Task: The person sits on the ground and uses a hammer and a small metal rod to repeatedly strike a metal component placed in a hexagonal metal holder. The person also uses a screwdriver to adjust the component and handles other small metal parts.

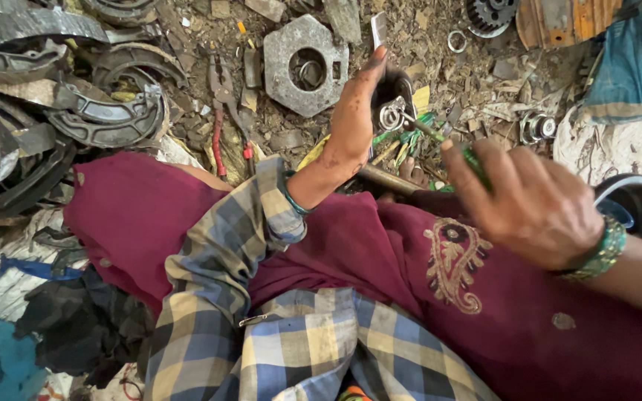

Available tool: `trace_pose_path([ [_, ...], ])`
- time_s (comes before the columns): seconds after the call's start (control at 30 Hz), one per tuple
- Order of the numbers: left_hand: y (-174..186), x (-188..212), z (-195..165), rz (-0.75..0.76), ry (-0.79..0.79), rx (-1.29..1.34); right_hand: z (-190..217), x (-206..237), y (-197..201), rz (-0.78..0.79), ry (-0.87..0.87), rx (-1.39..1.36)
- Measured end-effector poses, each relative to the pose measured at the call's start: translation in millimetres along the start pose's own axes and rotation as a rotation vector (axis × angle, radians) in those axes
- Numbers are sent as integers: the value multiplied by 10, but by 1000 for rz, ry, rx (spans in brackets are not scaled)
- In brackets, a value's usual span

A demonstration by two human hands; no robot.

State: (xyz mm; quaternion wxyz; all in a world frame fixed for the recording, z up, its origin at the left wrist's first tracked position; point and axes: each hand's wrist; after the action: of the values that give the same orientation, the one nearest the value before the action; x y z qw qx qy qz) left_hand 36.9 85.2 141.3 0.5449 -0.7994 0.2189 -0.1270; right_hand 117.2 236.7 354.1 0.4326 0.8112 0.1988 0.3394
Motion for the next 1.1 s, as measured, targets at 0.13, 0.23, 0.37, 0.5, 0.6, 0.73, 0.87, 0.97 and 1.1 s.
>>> trace_pose_path([
  [0.13,-39,24,-26,-35,70,12,93,-47,10,-41,1,130],
  [0.23,-80,91,-95,-45,131,-33,103,-85,51,-78,-60,-9],
  [0.37,-126,57,-172,-7,124,13,12,-120,51,6,-197,-494],
  [0.5,-114,33,-213,102,57,18,-115,-83,-30,-52,-166,-800],
  [0.6,-90,59,-211,83,-68,-275,-128,-48,-109,-46,-186,-947],
  [0.73,-108,66,-162,55,-49,-53,-16,-84,-227,29,-264,-1014],
  [0.87,-176,161,-97,24,-162,-315,102,-109,-302,122,-290,-1003],
  [0.97,-205,192,-95,57,-149,-193,140,-88,-303,268,-382,-1062],
  [1.1,-296,226,-54,81,-85,188,153,-92,-248,194,-294,-1615],
])
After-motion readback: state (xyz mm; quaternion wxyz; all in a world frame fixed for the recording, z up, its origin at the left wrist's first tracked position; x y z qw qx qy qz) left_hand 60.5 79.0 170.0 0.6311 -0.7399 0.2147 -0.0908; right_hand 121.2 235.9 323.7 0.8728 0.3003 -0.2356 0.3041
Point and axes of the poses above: each hand's wrist, its own x-axis away from the middle knuckle, its own y-axis out of the back of the hand, z = x × y, and after that the axes turned 15 degrees about z, right-handed
